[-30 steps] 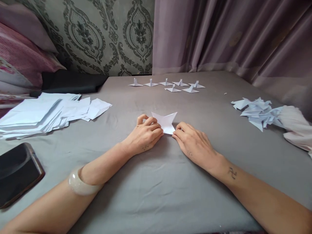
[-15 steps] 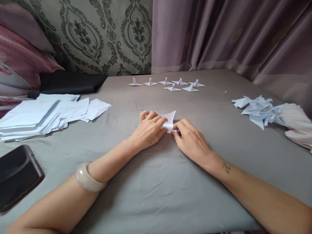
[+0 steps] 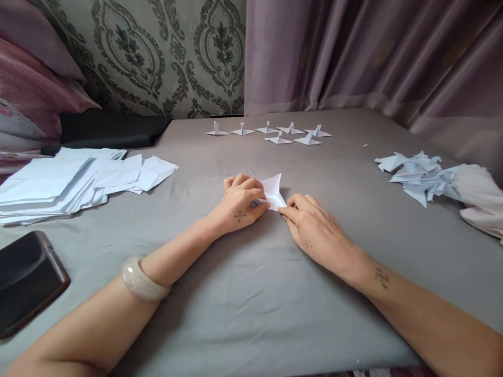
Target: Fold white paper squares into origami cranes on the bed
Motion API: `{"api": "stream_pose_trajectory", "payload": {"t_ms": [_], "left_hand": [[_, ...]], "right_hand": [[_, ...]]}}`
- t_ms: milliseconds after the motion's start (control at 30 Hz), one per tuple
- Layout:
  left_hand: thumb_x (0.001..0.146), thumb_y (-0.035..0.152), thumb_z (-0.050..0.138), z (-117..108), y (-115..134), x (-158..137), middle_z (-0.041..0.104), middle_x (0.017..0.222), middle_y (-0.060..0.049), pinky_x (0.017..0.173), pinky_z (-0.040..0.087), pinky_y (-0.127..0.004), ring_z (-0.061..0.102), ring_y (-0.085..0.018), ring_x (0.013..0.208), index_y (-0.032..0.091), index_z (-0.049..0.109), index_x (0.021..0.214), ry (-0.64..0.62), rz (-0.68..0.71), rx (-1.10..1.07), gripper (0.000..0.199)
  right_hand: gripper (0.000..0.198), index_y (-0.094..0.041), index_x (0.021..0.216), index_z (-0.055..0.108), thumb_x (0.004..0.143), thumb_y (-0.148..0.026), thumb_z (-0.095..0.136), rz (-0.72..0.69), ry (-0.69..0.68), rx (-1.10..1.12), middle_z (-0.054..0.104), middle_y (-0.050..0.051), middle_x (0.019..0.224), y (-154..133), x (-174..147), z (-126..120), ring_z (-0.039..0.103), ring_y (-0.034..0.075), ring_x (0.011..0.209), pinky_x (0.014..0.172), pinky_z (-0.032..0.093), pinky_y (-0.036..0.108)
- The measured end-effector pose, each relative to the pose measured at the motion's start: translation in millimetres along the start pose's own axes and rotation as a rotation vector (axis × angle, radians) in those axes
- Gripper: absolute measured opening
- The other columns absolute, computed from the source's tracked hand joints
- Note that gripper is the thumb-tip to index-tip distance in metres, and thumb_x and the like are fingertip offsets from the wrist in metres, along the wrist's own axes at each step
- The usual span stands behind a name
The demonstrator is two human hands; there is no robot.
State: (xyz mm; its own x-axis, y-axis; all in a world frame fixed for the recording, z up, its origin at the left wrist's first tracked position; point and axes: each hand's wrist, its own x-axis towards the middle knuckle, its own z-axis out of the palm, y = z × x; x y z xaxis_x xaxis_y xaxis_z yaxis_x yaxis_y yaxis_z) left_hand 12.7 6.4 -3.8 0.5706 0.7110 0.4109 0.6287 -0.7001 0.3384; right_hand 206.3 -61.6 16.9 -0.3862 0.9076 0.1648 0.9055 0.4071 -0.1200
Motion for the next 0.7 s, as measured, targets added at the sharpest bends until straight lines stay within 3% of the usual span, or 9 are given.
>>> {"api": "stream_pose_trajectory", "payload": {"t_ms": [233,400,567,700], "left_hand": [[0.081,0.036,0.062,5,0,5,0.067,0.094,-0.005,0.088,0.028,-0.046,0.049,-0.025,0.100,0.019,0.064,0.073,-0.032,-0.074,0.001,0.019],[0.082,0.034,0.062,4,1,6,0.067,0.096,-0.005,0.089,0.027,-0.046,0.048,-0.025,0.101,0.019,0.065,0.076,-0.049,-0.062,0.007,0.016],[0.083,0.035,0.060,2,1,6,0.067,0.099,-0.004,0.091,0.025,-0.045,0.048,-0.024,0.103,0.020,0.066,0.080,-0.074,-0.077,0.004,0.016],[0.082,0.037,0.060,0,1,6,0.067,0.100,-0.004,0.090,0.026,-0.044,0.048,-0.024,0.103,0.021,0.067,0.080,-0.089,-0.107,-0.018,0.018]], "right_hand": [[0.028,-0.027,0.098,0.067,0.091,-0.017,0.042,0.005,-0.179,-0.034,0.059,0.004,0.088,11,-9,-29,0.053,0.017,0.076,0.057,0.032,0.029],[0.027,-0.025,0.089,0.069,0.090,-0.019,0.042,0.102,-0.162,0.020,0.062,0.004,0.079,14,-5,-44,0.057,0.017,0.072,0.063,0.035,0.029],[0.024,-0.025,0.090,0.067,0.090,-0.020,0.043,0.100,-0.225,0.053,0.063,0.003,0.080,8,-2,-44,0.058,0.016,0.074,0.063,0.035,0.027],[0.019,-0.023,0.087,0.062,0.091,-0.025,0.044,0.222,-0.195,0.078,0.063,0.002,0.084,9,4,-35,0.058,0.015,0.073,0.061,0.034,0.027]]}}
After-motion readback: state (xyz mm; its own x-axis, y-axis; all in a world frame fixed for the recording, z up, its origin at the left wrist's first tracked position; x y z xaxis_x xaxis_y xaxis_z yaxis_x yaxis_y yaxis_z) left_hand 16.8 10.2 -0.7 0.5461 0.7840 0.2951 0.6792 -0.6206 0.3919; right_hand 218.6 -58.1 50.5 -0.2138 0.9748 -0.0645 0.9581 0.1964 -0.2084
